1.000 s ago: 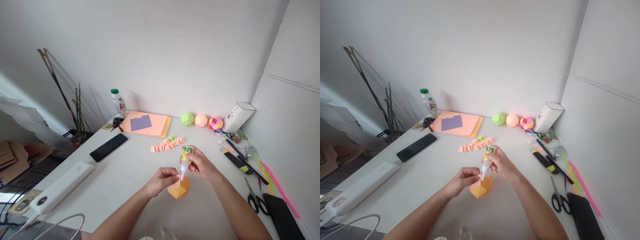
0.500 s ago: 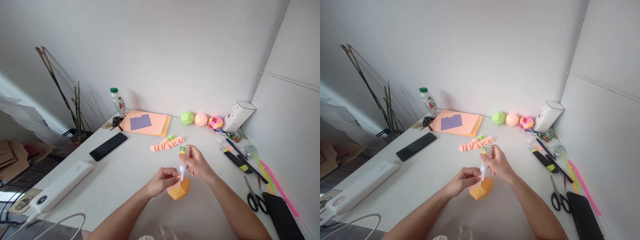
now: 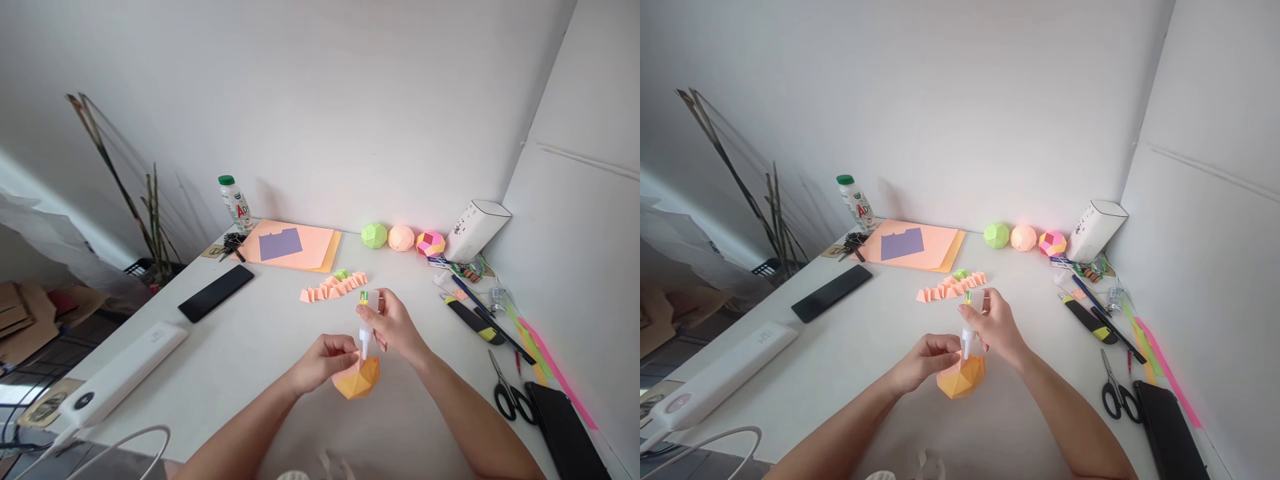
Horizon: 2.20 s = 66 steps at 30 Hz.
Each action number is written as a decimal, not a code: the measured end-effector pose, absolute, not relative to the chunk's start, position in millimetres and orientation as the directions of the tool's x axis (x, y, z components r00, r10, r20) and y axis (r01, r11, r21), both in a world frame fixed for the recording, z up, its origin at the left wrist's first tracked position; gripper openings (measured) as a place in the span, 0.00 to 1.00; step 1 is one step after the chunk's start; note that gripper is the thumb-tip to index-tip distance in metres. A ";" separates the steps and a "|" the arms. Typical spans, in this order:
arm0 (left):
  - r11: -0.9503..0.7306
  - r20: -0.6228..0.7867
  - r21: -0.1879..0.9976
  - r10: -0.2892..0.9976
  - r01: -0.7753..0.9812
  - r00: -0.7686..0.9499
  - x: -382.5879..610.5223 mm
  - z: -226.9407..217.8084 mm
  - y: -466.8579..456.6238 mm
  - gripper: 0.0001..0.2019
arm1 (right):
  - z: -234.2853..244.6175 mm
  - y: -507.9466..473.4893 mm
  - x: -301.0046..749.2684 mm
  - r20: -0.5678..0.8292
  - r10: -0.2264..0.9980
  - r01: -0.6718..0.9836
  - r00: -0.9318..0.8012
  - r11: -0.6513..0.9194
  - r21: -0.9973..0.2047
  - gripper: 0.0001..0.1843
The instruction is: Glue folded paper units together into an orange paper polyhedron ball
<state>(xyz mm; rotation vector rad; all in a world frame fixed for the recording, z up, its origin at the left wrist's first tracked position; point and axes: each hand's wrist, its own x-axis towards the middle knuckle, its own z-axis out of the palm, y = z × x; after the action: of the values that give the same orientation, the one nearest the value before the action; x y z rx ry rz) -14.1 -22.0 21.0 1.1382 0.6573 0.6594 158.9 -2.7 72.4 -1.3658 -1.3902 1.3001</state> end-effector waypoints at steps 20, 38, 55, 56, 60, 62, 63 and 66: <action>0.453 -0.175 0.838 0.751 -0.304 0.636 -14.4 16.9 -19.5 0.09 | 66.8 5.7 161.2 -0.125 0.982 -0.111 -0.140 -0.141 -0.984 0.17; 0.482 -0.202 0.727 0.831 -0.489 0.518 -18.1 18.2 -16.1 0.07 | 56.9 15.5 166.5 0.077 0.933 -0.389 -0.352 -0.071 -0.918 0.07; 0.498 -0.220 0.700 0.833 -0.512 0.508 -23.8 20.7 -11.1 0.08 | 65.7 28.2 200.0 0.187 0.717 -0.279 -0.671 -0.011 -0.960 0.16; 0.499 -0.221 0.698 0.833 -0.514 0.508 -24.1 20.3 -10.9 0.08 | 66.0 27.9 201.1 0.187 0.713 -0.268 -0.676 -0.002 -0.963 0.16; 0.508 -0.230 0.685 0.831 -0.522 0.507 -24.4 20.2 -10.7 0.08 | 70.5 23.8 205.2 0.163 0.705 -0.187 -0.690 0.044 -0.981 0.16; 0.513 -0.233 0.675 0.830 -0.530 0.506 -24.3 20.5 -10.6 0.08 | 74.6 19.8 206.2 0.146 0.714 -0.123 -0.685 0.085 -0.989 0.14; 0.514 -0.234 0.670 0.831 -0.536 0.506 -24.3 20.7 -10.5 0.07 | 76.9 17.5 206.3 0.139 0.719 -0.085 -0.681 0.111 -0.990 0.14; 0.520 -0.237 0.652 0.831 -0.551 0.504 -24.1 20.8 -9.9 0.07 | 83.1 11.0 204.8 0.156 0.729 0.014 -0.667 0.222 -0.975 0.12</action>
<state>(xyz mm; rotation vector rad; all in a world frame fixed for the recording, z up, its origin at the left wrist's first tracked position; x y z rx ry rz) -24.1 -9.9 20.8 0.5449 0.5778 0.8855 204.8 11.0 83.1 -0.6841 -1.8847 1.4941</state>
